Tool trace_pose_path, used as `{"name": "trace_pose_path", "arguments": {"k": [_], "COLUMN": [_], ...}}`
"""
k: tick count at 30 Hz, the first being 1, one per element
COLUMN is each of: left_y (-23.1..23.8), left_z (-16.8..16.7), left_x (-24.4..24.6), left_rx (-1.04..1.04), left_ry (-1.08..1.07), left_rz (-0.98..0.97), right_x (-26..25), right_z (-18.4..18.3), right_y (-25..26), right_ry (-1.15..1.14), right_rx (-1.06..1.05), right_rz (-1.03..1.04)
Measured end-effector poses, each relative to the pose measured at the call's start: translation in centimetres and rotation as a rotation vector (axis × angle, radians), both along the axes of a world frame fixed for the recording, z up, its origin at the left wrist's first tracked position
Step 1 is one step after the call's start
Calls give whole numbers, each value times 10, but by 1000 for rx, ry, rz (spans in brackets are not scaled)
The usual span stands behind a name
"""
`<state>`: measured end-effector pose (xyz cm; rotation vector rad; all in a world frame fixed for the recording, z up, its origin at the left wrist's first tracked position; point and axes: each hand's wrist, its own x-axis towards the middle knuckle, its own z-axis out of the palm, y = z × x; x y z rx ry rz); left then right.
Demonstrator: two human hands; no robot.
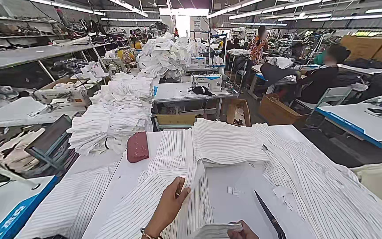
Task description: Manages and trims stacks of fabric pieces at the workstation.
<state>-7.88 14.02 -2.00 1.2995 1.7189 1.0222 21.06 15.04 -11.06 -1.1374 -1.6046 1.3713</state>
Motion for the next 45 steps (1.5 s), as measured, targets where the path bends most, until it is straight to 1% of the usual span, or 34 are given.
{"name": "trace_pose_path", "arguments": {"k": [2,3,4,5,8,9,10,12,13,15,18,21,28,32,34,36,39,41,43,45], "left_y": [-31,-45,-58,-73,-120,-135,-149,-172,-182,-196,-208,-216,-224,-220,-217,-213,-206,-200,-193,-185], "left_z": [24,33,41,48,64,69,72,72,71,68,61,52,44,44,44,46,48,46,44,44], "left_x": [11,18,24,30,48,55,62,75,80,86,89,92,97,99,102,106,107,108,110,111], "left_rx": [45,63,90,135,289,330,374,451,478,509,538,592,664,715,757,802,874,902,869,779], "left_ry": [-100,-104,-92,-78,-82,-115,-153,-209,-229,-275,-375,-399,-336,-297,-266,-138,101,169,105,-46], "left_rz": [-47,-52,-39,-18,8,1,-9,-10,5,29,51,45,37,-5,15,93,177,201,216,229], "right_x": [-4,-8,-12,-15,-19,-22,-25,-29,-30,-30,-30,-30,-29,-27,-26,-24,-21,-20,-20,-21], "right_z": [22,35,50,67,119,133,143,156,159,161,161,162,164,164,165,167,167,167,167,165], "right_y": [-20,-28,-34,-41,-61,-66,-70,-76,-78,-84,-93,-101,-109,-110,-111,-109,-100,-95,-93,-92], "right_ry": [-87,-96,-66,11,393,463,479,405,361,323,312,306,275,303,283,229,187,166,148,128], "right_rx": [224,296,321,279,126,138,195,341,373,359,282,235,198,102,57,29,33,40,48,86], "right_rz": [71,136,223,344,870,958,953,784,701,620,604,603,611,589,573,596,701,728,707,658]}}
